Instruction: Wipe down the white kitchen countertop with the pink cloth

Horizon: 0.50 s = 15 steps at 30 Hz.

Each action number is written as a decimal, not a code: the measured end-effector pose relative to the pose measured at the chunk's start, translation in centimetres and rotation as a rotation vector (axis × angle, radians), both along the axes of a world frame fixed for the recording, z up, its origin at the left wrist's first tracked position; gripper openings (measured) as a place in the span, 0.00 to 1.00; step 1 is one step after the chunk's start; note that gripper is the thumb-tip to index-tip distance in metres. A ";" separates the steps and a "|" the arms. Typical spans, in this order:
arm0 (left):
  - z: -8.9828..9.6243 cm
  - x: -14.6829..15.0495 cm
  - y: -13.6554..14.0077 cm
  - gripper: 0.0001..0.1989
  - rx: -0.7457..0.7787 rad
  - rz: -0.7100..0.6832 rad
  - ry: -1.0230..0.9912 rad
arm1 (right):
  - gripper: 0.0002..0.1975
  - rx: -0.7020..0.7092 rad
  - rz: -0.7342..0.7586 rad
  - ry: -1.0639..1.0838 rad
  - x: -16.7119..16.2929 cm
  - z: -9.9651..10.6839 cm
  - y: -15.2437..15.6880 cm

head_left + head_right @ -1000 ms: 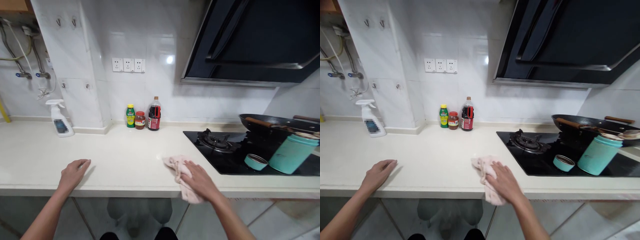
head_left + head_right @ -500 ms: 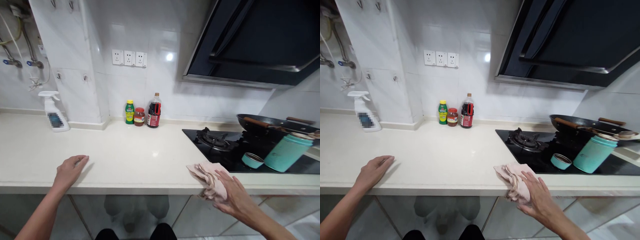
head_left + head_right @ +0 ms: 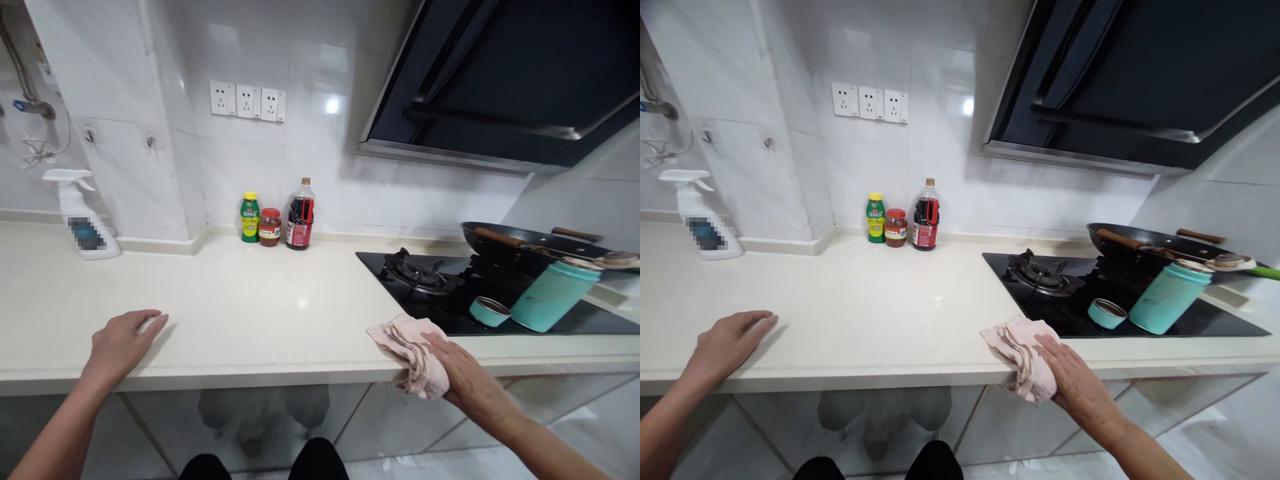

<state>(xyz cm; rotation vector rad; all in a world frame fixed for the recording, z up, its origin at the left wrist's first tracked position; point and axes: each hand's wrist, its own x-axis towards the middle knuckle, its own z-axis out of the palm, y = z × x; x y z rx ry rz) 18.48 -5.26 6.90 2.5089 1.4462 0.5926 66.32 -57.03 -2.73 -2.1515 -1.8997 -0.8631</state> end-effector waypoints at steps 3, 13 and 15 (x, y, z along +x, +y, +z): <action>-0.5 0.1 0.5 0.29 0.011 -0.004 0.013 | 0.31 0.046 -0.062 -0.010 -1.7 -0.7 1.2; -1.0 0.2 0.8 0.31 -0.004 -0.001 0.001 | 0.23 0.426 -0.117 0.107 -15.7 -1.0 13.2; -0.8 0.2 0.5 0.31 0.001 -0.003 0.006 | 0.22 0.441 -0.082 0.088 -18.4 -1.2 16.4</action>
